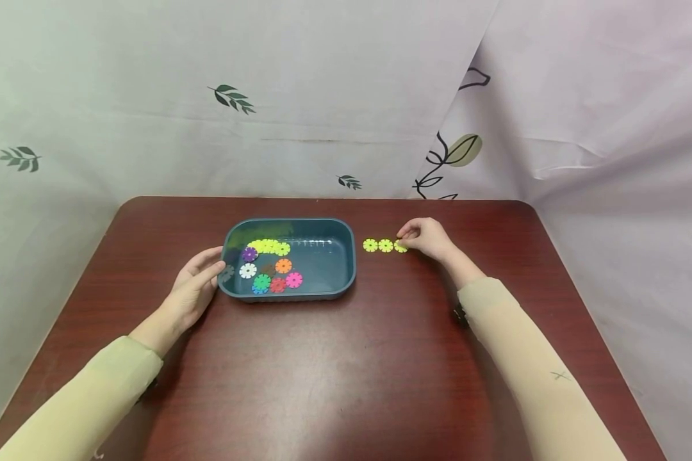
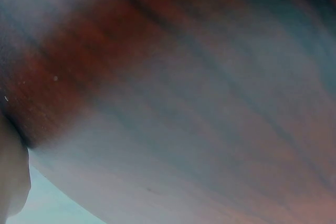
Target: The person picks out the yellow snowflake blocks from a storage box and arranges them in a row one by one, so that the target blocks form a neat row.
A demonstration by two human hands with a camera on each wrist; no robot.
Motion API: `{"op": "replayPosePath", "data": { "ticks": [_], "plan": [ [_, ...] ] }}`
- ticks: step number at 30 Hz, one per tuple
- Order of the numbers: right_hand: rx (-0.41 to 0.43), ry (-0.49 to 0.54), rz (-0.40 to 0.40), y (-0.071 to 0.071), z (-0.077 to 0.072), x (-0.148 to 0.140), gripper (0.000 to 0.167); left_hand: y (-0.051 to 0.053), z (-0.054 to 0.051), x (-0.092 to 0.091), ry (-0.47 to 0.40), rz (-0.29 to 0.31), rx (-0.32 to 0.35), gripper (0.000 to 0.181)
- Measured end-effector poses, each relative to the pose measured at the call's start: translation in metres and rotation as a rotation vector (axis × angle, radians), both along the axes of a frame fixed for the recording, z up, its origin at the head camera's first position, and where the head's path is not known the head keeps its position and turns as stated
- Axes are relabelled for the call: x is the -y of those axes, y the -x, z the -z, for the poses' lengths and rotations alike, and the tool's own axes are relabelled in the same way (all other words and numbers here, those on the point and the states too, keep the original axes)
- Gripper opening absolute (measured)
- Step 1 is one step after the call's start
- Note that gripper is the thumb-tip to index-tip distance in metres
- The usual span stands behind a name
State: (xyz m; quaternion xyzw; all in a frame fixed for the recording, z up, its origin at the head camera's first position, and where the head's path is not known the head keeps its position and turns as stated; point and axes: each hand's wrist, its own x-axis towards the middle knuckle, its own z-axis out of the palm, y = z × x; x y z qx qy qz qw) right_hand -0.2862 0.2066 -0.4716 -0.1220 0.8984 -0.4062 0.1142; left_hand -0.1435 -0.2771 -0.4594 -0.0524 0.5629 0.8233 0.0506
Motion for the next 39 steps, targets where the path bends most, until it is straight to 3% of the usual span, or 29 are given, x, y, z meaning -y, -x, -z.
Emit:
{"op": "replayPosePath", "data": {
  "ticks": [24, 39],
  "plan": [
    [0.062, 0.121, 0.078, 0.001, -0.008, 0.000, 0.019, -0.002, 0.001, 0.000, 0.017, -0.010, 0.003, 0.031],
    [0.007, 0.183, 0.049, 0.007, -0.041, 0.029, 0.020, -0.001, 0.000, -0.001, 0.007, -0.009, -0.003, 0.029]
  ]
}}
